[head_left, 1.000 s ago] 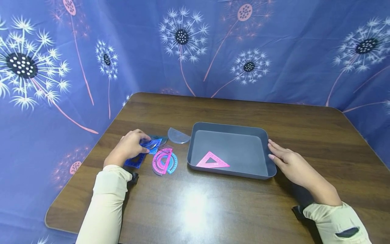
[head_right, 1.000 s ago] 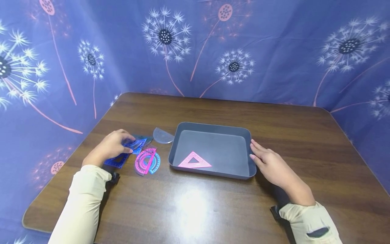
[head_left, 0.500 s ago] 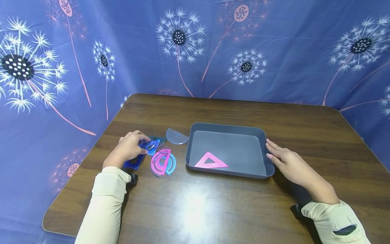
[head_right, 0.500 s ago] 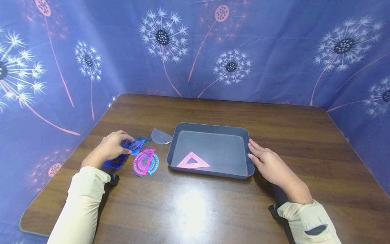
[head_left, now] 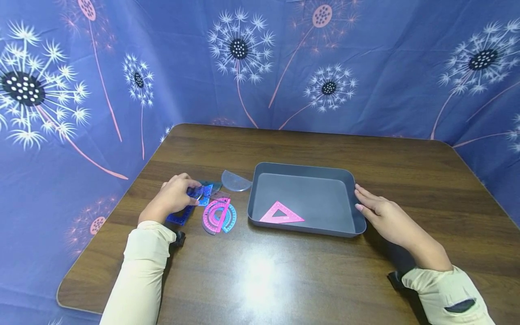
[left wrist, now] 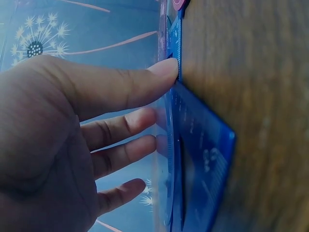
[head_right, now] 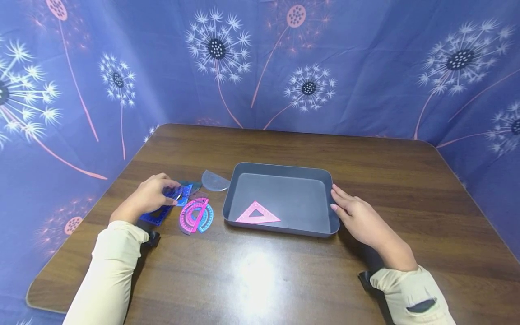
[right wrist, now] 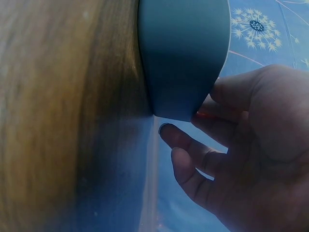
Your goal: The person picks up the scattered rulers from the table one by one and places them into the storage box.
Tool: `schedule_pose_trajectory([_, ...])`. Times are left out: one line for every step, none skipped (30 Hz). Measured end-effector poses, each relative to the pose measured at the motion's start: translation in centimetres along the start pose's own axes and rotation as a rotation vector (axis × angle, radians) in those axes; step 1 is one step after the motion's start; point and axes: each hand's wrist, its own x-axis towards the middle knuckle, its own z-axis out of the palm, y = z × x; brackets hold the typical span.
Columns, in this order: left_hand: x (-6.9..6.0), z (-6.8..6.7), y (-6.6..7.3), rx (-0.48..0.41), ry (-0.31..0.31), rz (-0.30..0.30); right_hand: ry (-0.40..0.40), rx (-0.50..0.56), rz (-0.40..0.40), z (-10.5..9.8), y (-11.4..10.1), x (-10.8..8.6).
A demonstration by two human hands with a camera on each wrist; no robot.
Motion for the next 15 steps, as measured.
schedule_pose_trajectory([0.02,0.01,0.00,0.000,-0.001,0.001,0.000,0.000,-0.001,0.04,0.00,-0.02])
schedule_pose_trajectory([0.02,0.02,0.00,0.001,-0.002,0.002,0.002,-0.001,-0.004,0.08,0.00,-0.05])
schedule_pose_trajectory([0.02,0.03,0.02,0.001,-0.003,0.001,0.002,-0.003,-0.006,0.11,0.00,-0.06])
schedule_pose_trajectory([0.03,0.05,0.01,-0.001,-0.004,0.000,0.002,-0.004,-0.006,0.11,0.00,-0.04])
schedule_pose_trajectory([0.03,0.07,0.00,-0.004,-0.005,0.000,0.001,-0.004,-0.007,0.11,0.00,-0.01])
schedule_pose_trajectory([0.03,0.08,0.01,-0.006,-0.005,-0.001,0.001,-0.005,-0.007,0.11,-0.01,0.01])
schedule_pose_trajectory([0.03,0.10,0.01,-0.010,-0.006,-0.002,0.000,-0.005,-0.007,0.11,-0.01,0.01])
schedule_pose_trajectory([0.03,0.10,0.02,-0.013,-0.005,-0.002,0.001,-0.006,-0.008,0.12,-0.02,0.01])
schedule_pose_trajectory([0.04,0.11,0.02,-0.016,-0.003,-0.002,0.001,-0.007,-0.008,0.12,-0.02,0.02])
schedule_pose_trajectory([0.06,0.10,0.02,-0.016,-0.002,0.000,0.003,-0.007,-0.009,0.13,-0.02,0.01])
schedule_pose_trajectory([0.07,0.10,0.04,-0.016,-0.002,0.003,0.003,-0.009,-0.010,0.16,-0.01,0.01])
schedule_pose_trajectory([0.10,0.11,0.02,-0.014,-0.001,0.006,0.003,-0.010,-0.010,0.17,0.00,0.01])
schedule_pose_trajectory([0.12,0.13,0.02,-0.012,0.000,0.008,0.003,-0.010,-0.010,0.18,0.01,0.00])
schedule_pose_trajectory([0.15,0.13,0.01,-0.012,0.002,0.010,0.002,-0.011,-0.010,0.19,0.02,-0.01])
schedule_pose_trajectory([0.19,0.16,0.00,-0.010,0.003,0.012,0.002,-0.012,-0.010,0.20,0.03,-0.02])
